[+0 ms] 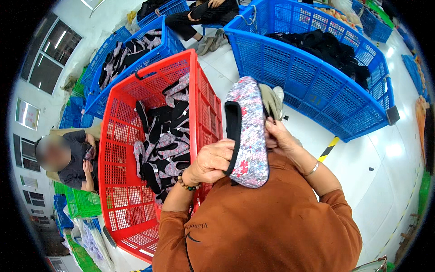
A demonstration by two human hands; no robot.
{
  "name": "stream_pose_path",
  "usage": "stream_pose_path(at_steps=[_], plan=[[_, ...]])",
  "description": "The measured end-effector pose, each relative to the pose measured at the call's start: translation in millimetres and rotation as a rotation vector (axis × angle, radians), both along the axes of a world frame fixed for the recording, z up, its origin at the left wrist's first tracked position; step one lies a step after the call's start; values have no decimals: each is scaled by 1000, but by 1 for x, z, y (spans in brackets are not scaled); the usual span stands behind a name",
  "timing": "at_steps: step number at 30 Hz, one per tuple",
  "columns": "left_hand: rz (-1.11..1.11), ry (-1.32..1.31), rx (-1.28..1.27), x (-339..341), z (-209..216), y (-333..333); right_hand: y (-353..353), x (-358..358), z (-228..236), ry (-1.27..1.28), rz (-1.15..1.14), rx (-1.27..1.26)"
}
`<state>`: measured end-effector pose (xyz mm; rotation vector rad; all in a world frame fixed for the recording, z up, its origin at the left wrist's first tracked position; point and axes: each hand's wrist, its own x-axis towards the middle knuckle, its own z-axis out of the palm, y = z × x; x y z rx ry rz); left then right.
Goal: The person uses scissors to trim excess fabric and loose threads from the edges of floral-patterned slippers. They handle the slippers one at a time, picking them from a red basket, cutting the material, and placing the finished items into a blue basket.
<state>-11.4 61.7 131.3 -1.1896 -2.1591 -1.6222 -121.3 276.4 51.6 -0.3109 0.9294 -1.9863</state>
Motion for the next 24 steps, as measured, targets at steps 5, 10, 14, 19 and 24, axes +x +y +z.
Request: stream_pose_path(at_steps=[5, 10, 14, 19, 24], plan=[[-105, -257, 243, 0, -33, -7, -23, -7, -1, -174, -119, -172], [-112, -688, 424, -2, -65, -32, -27, -29, -3, -145, -304, -117], [-132, -1018, 739, 0, -61, -30, -20, -22, 15, 85, -359, -17], [303, -698, 256, -10, -39, 7, -33, -13, 9, 321, -558, 75], [306, -750, 421, -24, -28, 10, -19, -17, 11, 522, -483, 410]])
